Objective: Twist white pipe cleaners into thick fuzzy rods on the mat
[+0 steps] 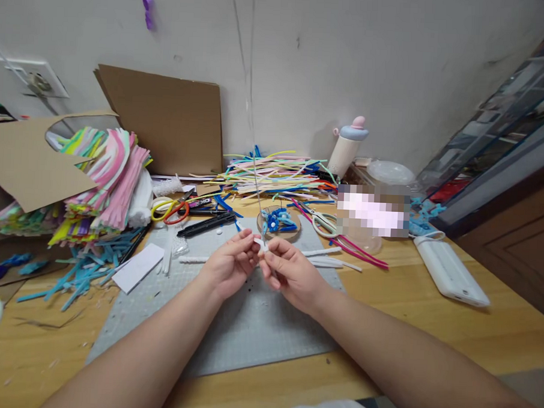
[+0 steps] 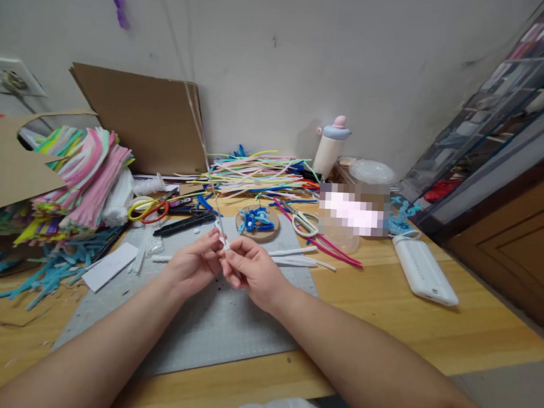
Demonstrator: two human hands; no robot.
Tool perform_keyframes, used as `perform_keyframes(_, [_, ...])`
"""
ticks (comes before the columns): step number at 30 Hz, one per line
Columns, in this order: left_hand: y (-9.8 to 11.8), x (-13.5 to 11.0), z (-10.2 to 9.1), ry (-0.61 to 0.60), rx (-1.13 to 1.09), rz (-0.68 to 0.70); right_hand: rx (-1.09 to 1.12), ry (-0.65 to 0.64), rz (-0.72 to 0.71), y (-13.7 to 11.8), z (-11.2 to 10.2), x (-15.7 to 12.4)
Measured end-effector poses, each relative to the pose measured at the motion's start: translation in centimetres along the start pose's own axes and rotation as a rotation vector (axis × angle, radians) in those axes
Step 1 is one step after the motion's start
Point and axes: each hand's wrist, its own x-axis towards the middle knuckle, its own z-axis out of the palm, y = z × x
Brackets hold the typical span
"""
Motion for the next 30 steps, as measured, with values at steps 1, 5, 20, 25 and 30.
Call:
perform_keyframes(1, [-0.1, 0.1, -0.1, 0.032, -0.017, 0.006, 0.035, 0.020, -0.003, 0.0, 0.0, 0.1])
perform_keyframes(5, [-0.3, 0.4, -0.2, 0.088, -0.029, 0.033, 0.166, 0.104, -0.040, 0.1, 0.0, 0.4])
perform_keyframes(20, [-1.3, -2.0, 0.9, -0.023, 1.061, 0.817, -0.172, 0.291, -0.121, 1.5, -0.6, 0.7])
perform_keyframes(25, [-1.2, -1.4, 0.2, -0.020, 1.279, 0.986, -0.111, 0.266, -0.096, 1.6, -0.5, 0.8])
perform_keyframes(30, [-1.4, -1.1, -0.3, 0.009, 1.320, 0.866, 0.005, 0.292, -0.045, 1.3, -0.7, 1.0])
